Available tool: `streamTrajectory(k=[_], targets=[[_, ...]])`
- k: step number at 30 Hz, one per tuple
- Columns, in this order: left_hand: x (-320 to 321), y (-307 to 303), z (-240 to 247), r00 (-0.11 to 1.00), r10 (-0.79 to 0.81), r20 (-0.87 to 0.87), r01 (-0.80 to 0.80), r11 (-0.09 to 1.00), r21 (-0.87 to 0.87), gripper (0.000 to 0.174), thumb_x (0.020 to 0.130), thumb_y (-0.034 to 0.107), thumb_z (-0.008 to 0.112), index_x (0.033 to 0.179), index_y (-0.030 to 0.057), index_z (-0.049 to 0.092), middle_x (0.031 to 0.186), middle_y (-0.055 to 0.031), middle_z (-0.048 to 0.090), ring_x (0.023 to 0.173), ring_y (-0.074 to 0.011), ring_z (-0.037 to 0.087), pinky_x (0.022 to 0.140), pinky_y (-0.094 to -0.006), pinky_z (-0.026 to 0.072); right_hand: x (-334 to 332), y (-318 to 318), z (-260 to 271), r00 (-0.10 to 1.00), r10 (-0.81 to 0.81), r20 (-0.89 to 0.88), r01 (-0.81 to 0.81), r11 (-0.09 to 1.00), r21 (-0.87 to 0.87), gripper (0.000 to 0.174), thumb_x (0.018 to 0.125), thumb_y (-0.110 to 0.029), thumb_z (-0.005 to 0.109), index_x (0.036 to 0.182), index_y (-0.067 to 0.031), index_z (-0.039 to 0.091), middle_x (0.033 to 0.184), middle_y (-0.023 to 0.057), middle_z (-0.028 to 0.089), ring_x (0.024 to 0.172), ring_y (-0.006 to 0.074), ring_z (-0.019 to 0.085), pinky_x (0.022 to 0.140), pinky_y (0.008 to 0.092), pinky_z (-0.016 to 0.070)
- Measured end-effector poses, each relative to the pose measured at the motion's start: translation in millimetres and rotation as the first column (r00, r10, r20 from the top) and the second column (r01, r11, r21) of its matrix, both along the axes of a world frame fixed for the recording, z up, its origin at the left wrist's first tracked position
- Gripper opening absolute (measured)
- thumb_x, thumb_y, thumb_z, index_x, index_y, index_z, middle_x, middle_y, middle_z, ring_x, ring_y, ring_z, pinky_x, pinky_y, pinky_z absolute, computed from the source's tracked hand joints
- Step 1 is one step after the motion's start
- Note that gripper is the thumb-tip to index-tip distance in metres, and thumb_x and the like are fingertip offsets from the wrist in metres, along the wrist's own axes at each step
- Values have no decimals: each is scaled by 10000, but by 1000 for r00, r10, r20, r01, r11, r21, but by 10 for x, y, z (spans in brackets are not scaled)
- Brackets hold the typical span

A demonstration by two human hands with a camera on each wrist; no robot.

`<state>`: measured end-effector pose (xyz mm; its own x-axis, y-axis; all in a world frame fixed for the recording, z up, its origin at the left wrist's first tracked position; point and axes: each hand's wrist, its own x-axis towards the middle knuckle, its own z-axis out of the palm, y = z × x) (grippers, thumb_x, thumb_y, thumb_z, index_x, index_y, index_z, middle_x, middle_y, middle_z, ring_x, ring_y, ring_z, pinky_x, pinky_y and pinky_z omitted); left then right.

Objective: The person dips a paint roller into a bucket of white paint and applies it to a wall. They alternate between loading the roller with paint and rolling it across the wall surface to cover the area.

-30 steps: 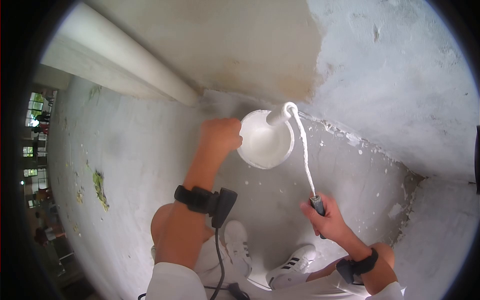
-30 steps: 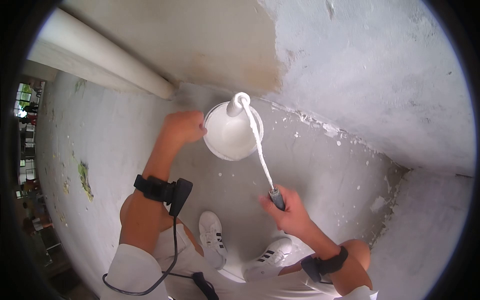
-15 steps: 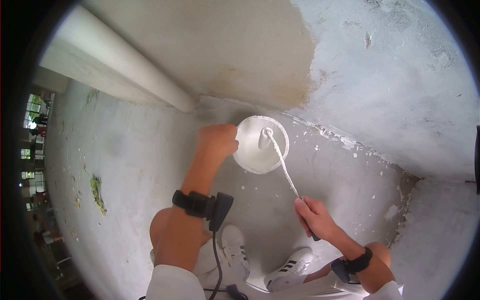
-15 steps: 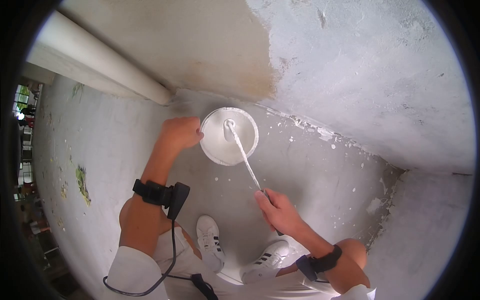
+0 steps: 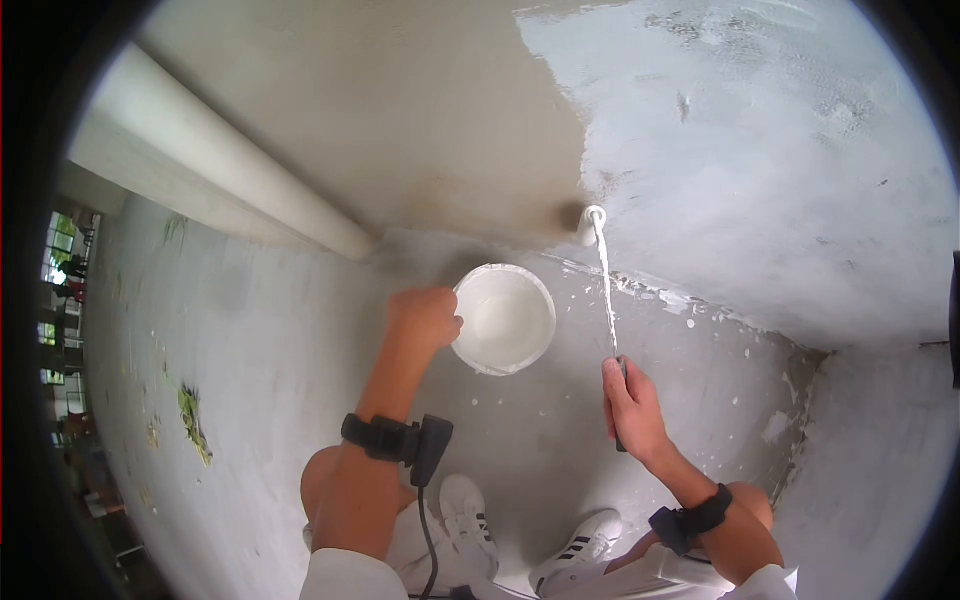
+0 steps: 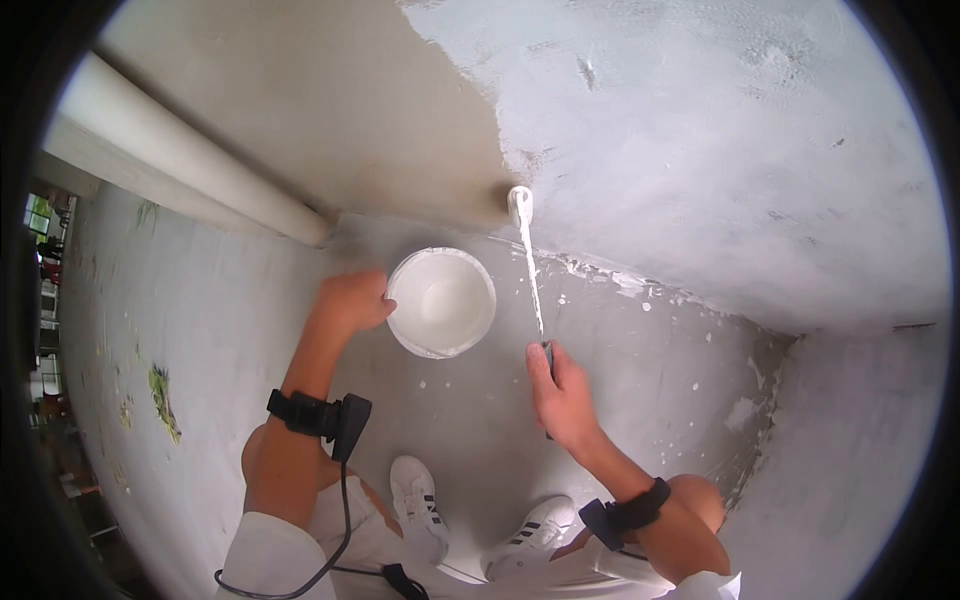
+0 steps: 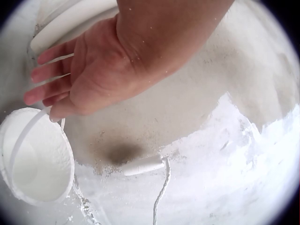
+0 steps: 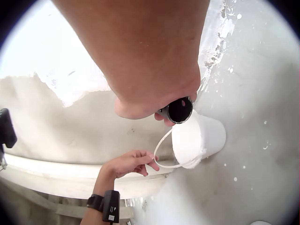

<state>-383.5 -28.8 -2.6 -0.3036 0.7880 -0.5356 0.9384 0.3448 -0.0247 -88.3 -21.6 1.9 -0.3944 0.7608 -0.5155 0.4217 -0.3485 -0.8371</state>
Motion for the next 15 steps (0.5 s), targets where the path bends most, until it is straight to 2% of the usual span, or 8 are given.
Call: streamTrajectory(k=[1,4,7,10,13,15], targets=[[2,-1,-9,1000,2,0,-2,1000,-1,206,836,291,669,925,113,723,942,-86,722,904,-290,690,768,-410,535,-9,36,-17,1000,-17,15,17,1000,3,415,1041,-414,397,805,-74,434,531,10,443,392,101,423,399,265,362],[-13,-1,-33,1000,17,2,-17,1000,-12,246,838,316,666,959,105,704,955,-93,718,918,-305,682,790,-419,532,-83,81,-118,998,-27,60,27,1000,3,461,1026,-432,423,877,0,483,554,51,454,412,146,476,409,323,400],[0,-16,-27,999,30,13,-30,999,-24,285,843,350,643,965,94,677,980,-109,708,940,-327,668,825,-436,525,-244,135,-171,999,2,53,-4,999,33,492,1014,-446,440,866,19,505,584,117,500,480,248,528,495,394,447],[31,-34,15,1000,18,15,-18,1000,-14,294,848,348,651,976,84,672,973,-119,710,939,-330,670,817,-437,524,-440,155,-360,997,53,53,-62,981,183,517,1004,-451,448,852,36,533,639,184,550,590,347,558,607,444,460],[55,-67,-7,1000,15,12,-16,1000,24,290,850,325,664,992,73,675,951,-121,718,918,-326,681,791,-436,529,-603,173,-291,997,69,36,-74,988,134,525,1002,-447,449,851,44,553,692,226,581,666,404,555,673,457,451],[33,-59,-28,1000,14,8,-14,1000,22,300,859,337,647,994,71,674,947,-125,717,917,-330,680,790,-437,527,-627,198,-300,999,47,-5,-46,993,106,527,1001,-449,452,852,46,551,689,217,578,660,381,565,664,449,453]])
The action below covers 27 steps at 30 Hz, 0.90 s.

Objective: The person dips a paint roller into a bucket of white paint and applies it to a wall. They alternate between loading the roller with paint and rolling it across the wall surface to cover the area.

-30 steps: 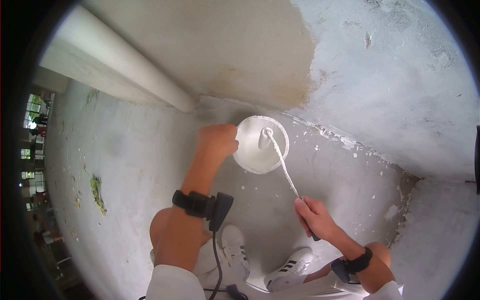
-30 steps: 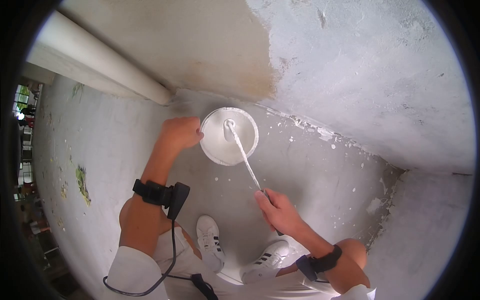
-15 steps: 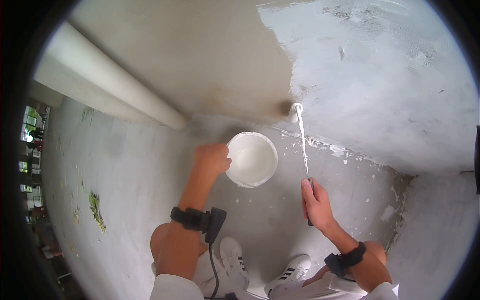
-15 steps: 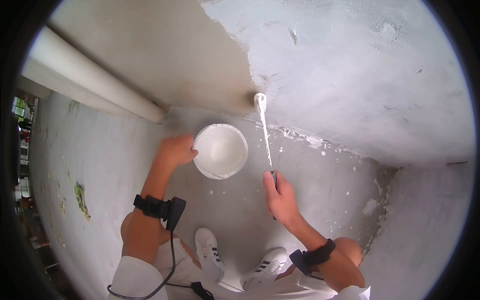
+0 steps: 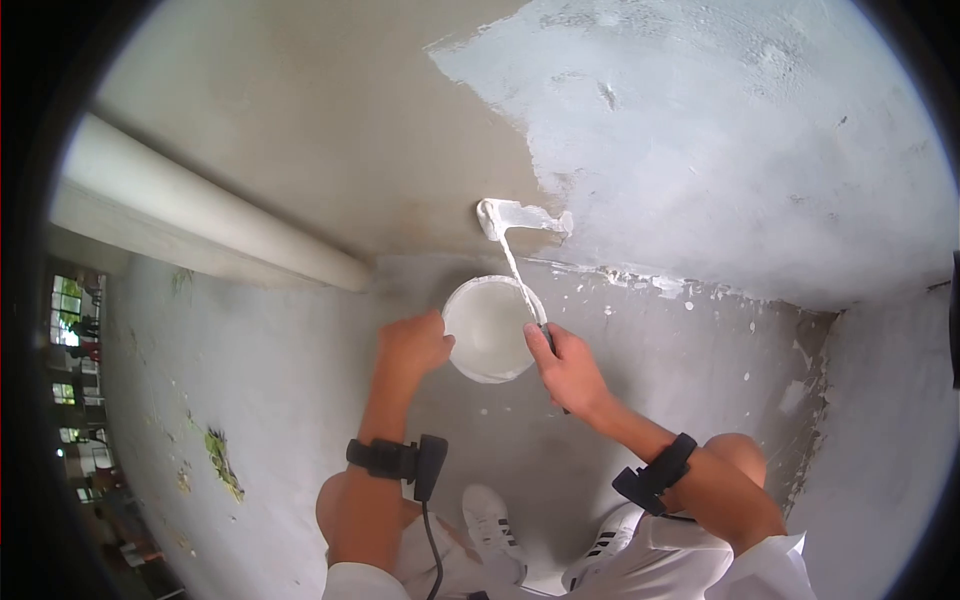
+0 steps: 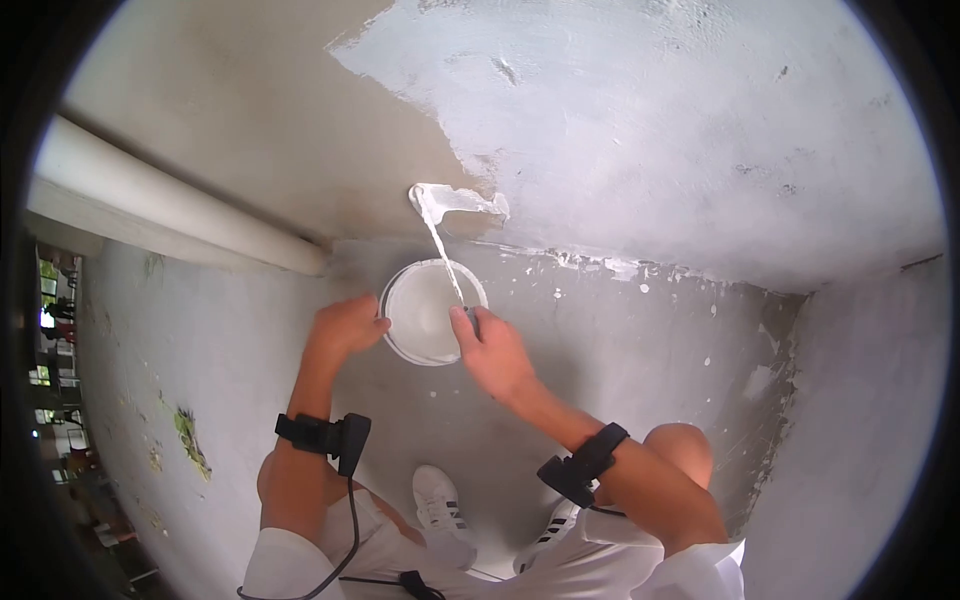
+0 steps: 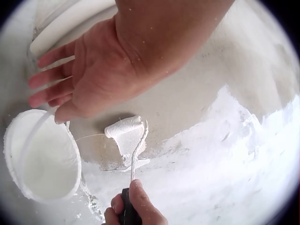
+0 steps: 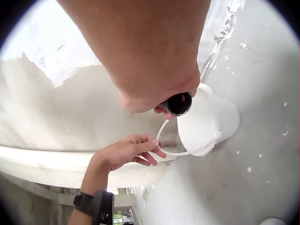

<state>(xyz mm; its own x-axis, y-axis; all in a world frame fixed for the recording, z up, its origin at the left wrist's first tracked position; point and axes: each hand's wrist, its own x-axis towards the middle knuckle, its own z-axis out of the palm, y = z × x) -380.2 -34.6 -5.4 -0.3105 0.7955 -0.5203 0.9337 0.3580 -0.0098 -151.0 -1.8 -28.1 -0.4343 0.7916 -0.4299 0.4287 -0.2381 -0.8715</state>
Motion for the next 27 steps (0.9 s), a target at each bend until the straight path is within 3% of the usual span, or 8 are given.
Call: streamTrajectory(k=[4,7,12,16,19,22,25,27], targets=[[29,-33,59,1000,2,-21,-2,1000,-6,302,876,349,614,974,71,683,940,-133,716,906,-334,679,789,-438,527,145,56,67,1000,-11,-2,11,999,-41,537,998,-456,461,853,54,548,680,203,564,655,338,577,671,444,454],[67,-67,127,999,-1,-35,1,1000,-7,288,880,337,605,945,70,689,925,-134,716,878,-332,681,765,-441,528,373,35,35,999,-23,37,24,999,-36,530,1004,-467,450,849,32,531,633,139,533,575,248,560,583,404,462],[225,-58,333,994,-37,-106,47,994,95,254,863,312,640,887,62,674,856,-120,709,812,-315,681,675,-441,519,721,-85,156,988,-154,-20,148,972,-185,474,1021,-455,423,850,-19,493,594,41,467,448,133,477,405,310,401],[400,-126,701,988,-103,-114,119,982,146,294,944,323,550,952,33,599,889,-132,688,858,-337,661,746,-470,512,782,-168,222,978,-208,0,205,966,-156,453,1026,-439,419,866,-22,496,599,34,456,427,119,472,382,293,387],[513,-303,884,988,-122,-96,135,981,141,267,941,308,550,972,47,595,894,-136,682,867,-339,657,753,-474,511,626,-198,143,977,-213,18,213,965,-152,475,1022,-436,424,866,4,517,608,100,508,446,222,502,461,373,446],[515,-541,931,993,-112,-48,116,987,113,251,939,307,547,983,64,591,908,-149,675,879,-357,648,761,-481,505,350,-225,-277,990,-143,-4,143,987,77,507,1010,-436,434,867,39,538,662,203,573,523,365,538,597,464,481],[561,-803,1087,998,-62,5,61,991,115,242,943,300,525,993,70,584,930,-160,672,898,-372,641,774,-480,501,3,-211,-166,993,-99,-63,101,995,27,529,1000,-438,433,863,56,557,763,282,607,685,454,585,718,506,473],[594,-902,1262,1000,-3,9,2,992,128,248,944,295,510,1007,65,581,959,-161,675,918,-374,638,788,-473,501,-171,-167,-47,997,-34,-69,34,999,6,535,998,-445,427,905,59,580,770,276,623,748,450,617,734,502,484]])
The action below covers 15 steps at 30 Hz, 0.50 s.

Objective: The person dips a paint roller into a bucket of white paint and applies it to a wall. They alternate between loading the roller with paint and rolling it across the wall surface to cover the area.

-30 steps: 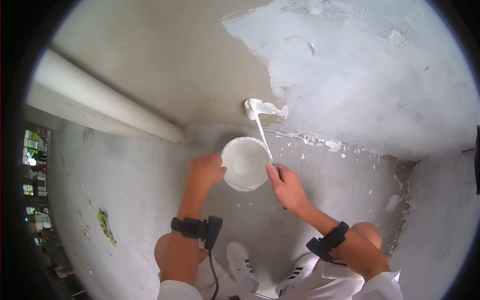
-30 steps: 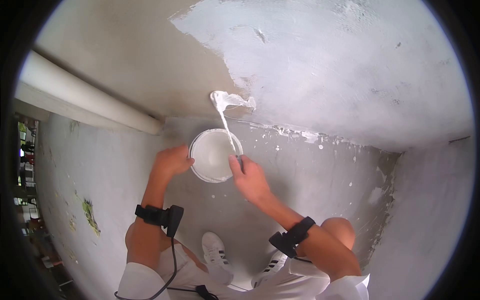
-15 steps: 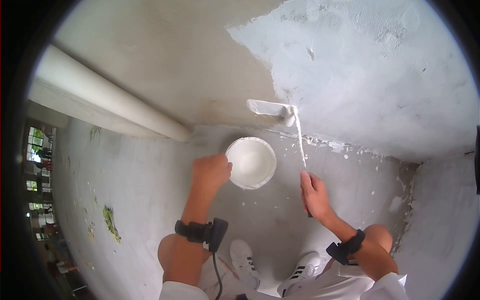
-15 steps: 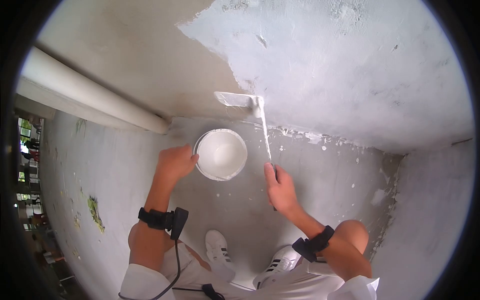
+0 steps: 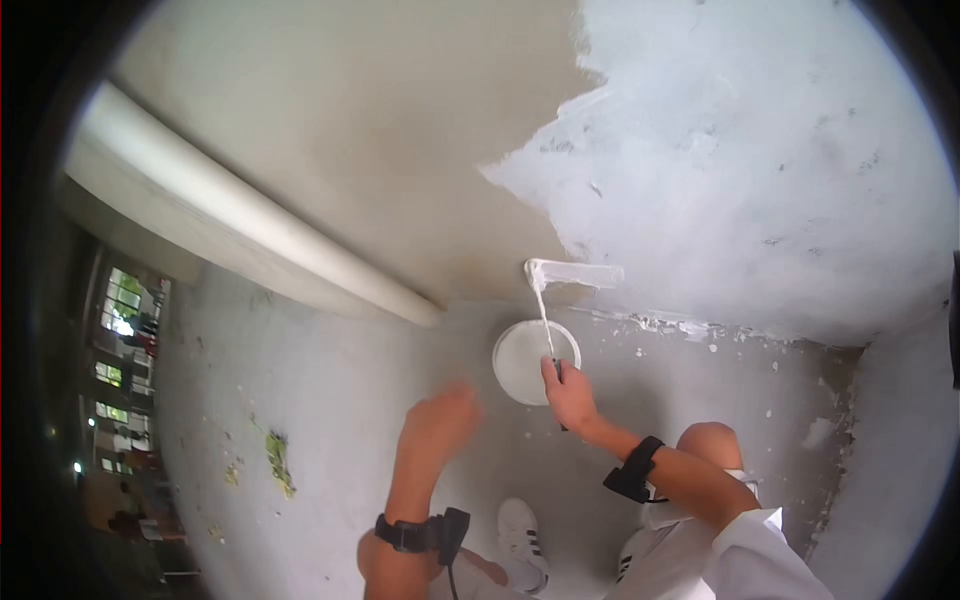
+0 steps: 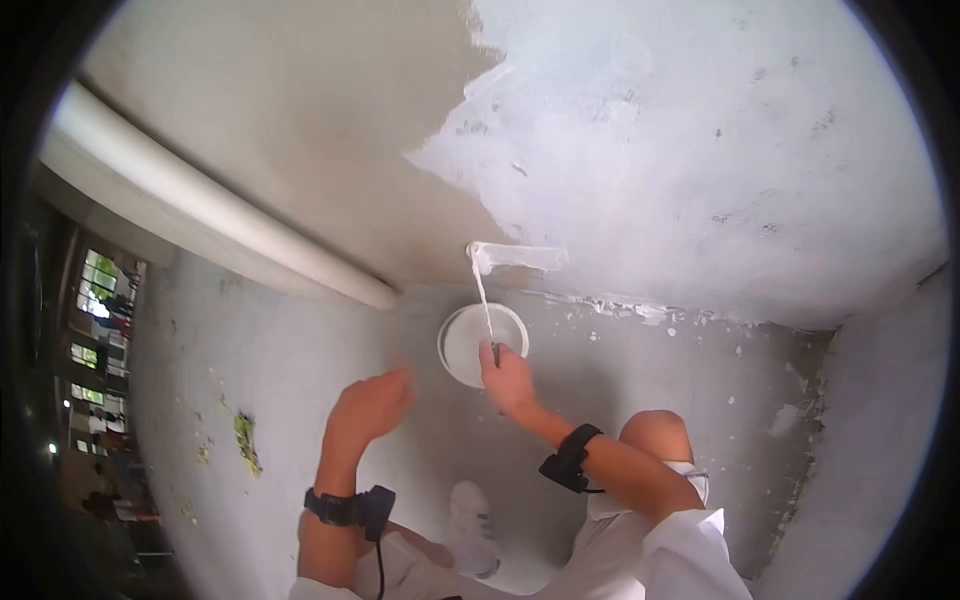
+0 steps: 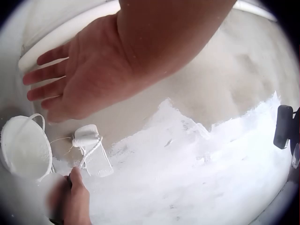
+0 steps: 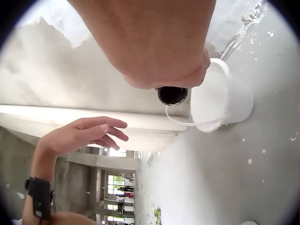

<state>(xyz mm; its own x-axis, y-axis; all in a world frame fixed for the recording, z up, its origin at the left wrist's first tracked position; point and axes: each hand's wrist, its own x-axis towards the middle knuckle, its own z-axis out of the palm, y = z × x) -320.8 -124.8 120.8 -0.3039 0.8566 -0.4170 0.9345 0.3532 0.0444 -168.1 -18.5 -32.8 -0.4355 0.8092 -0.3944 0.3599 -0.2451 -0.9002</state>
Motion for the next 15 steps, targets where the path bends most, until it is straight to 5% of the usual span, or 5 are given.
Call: streamTrajectory(k=[1,4,7,10,15], targets=[[6,-65,88,1000,23,-2,-23,1000,6,255,943,295,506,1032,70,586,976,-158,678,930,-369,639,799,-465,502,-99,5,34,1000,25,-13,-25,1000,-11,540,997,-448,423,925,60,592,773,274,631,780,448,632,742,501,489],[101,-226,244,997,77,-26,-77,997,4,285,937,298,503,1110,91,596,1018,-145,686,961,-350,643,827,-442,505,-272,72,88,996,78,-42,-76,996,57,559,1000,-467,417,856,49,576,631,173,599,472,279,626,457,403,495],[281,-206,468,996,55,-70,-56,998,-17,311,931,292,517,1181,125,598,1037,-123,692,975,-330,648,841,-422,508,-397,176,36,994,109,-8,-105,972,209,569,989,-469,429,902,62,613,660,177,630,490,285,643,496,404,527],[699,-152,1028,999,24,-48,-18,994,108,311,932,262,524,1208,139,595,1038,-106,695,971,-323,652,842,-410,511,-215,277,332,985,172,-29,-171,984,46,575,979,-462,428,869,54,658,683,209,660,518,312,659,589,411,560],[839,217,1489,999,33,-34,-15,906,422,287,939,202,522,1205,120,591,1056,-103,693,974,-323,649,846,-409,513,-51,405,269,977,213,16,-214,973,83,569,971,-481,462,860,52,628,615,146,599,455,257,618,459,390,503]])
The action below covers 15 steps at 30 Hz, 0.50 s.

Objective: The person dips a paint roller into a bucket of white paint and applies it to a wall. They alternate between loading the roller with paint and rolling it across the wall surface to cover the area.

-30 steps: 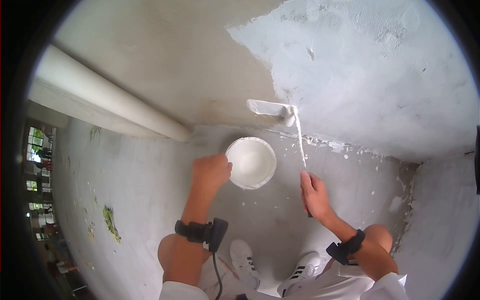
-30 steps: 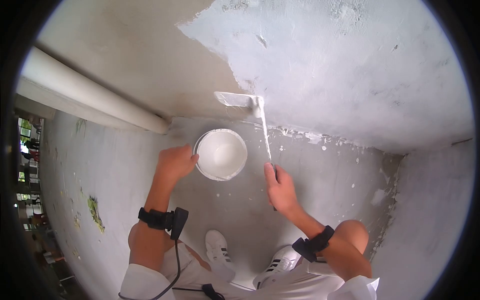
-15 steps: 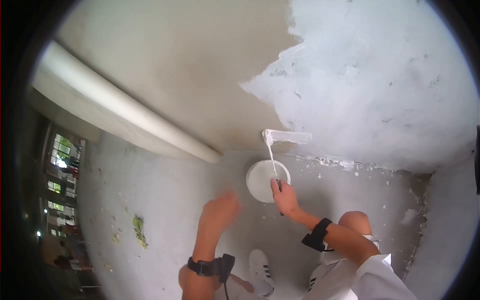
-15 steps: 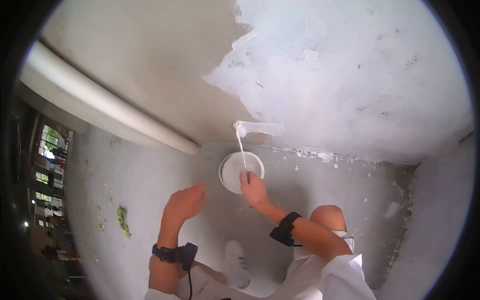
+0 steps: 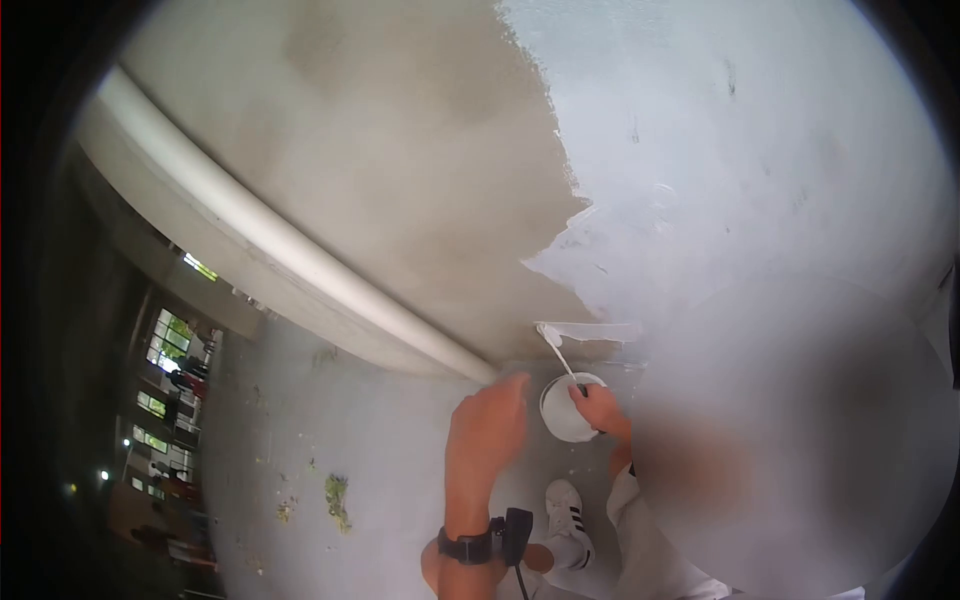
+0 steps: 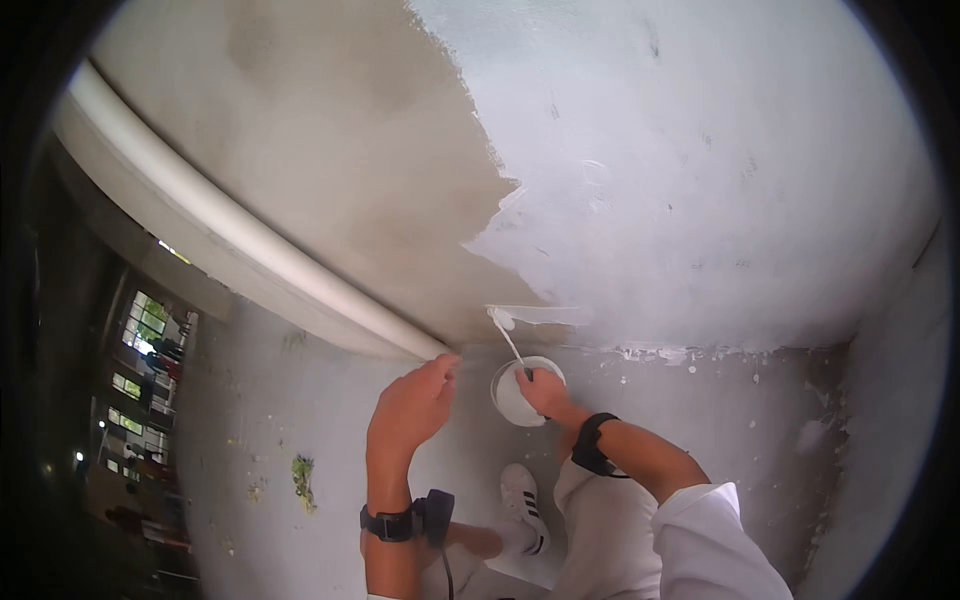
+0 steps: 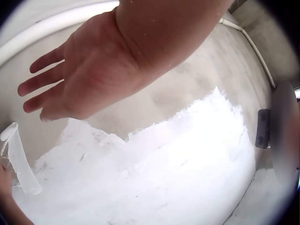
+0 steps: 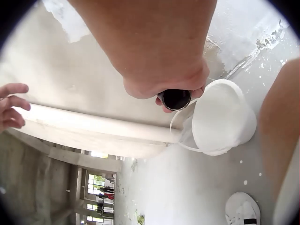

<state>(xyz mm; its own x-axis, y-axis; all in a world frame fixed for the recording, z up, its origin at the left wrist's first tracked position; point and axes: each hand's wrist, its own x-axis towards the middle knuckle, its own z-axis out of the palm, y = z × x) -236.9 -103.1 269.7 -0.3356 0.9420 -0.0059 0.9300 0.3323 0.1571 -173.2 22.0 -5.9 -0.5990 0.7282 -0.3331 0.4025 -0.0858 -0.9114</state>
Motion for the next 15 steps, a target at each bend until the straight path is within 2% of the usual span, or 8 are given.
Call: streamTrajectory(k=[2,3,6,7,9,11,15], targets=[[-68,20,-124,1000,-15,-7,15,1000,-9,286,941,197,519,1206,116,591,1066,-108,690,986,-327,643,856,-421,508,240,68,69,997,50,53,-51,999,6,562,969,-482,470,853,48,620,594,129,583,437,242,600,444,381,487],[-112,50,-198,1000,-21,-3,21,1000,-7,286,943,194,518,1207,114,591,1070,-111,688,992,-329,640,860,-427,505,359,116,151,998,26,50,-26,1000,-4,555,972,-477,473,842,46,607,578,115,565,425,226,580,430,373,471],[-364,-65,-397,990,47,133,-16,973,-231,283,948,195,513,1201,95,592,1086,-129,679,1013,-341,631,876,-447,497,705,44,320,998,-7,57,11,997,-80,532,983,-467,478,818,30,571,539,73,512,393,178,526,395,342,431],[-423,-49,-316,987,81,140,-32,946,-322,283,948,200,517,1199,92,593,1089,-145,674,1022,-351,626,882,-459,493,805,39,340,999,-16,48,21,993,-114,520,987,-465,477,814,19,559,533,59,494,386,163,512,388,328,422],[-540,-38,-305,996,88,20,-79,958,-275,275,947,214,526,1182,89,595,1084,-152,673,1018,-352,628,878,-460,492,987,40,358,998,-63,23,66,986,-156,501,994,-459,474,799,-2,536,527,39,468,372,138,476,374,305,400],[-627,53,-282,994,107,-2,-105,973,-206,270,945,230,536,1174,100,600,1074,-140,676,1001,-345,632,868,-456,495,1152,-21,356,992,-122,-6,119,976,-183,488,1000,-451,472,776,-20,513,528,27,450,356,117,432,361,287,374],[-815,151,-453,992,68,106,-44,977,-209,242,950,232,530,1127,84,601,1027,-141,672,950,-346,634,822,-445,505,1409,-103,383,980,-199,-10,194,964,-180,500,1004,-465,469,737,-42,471,526,13,428,356,107,392,342,276,337]])
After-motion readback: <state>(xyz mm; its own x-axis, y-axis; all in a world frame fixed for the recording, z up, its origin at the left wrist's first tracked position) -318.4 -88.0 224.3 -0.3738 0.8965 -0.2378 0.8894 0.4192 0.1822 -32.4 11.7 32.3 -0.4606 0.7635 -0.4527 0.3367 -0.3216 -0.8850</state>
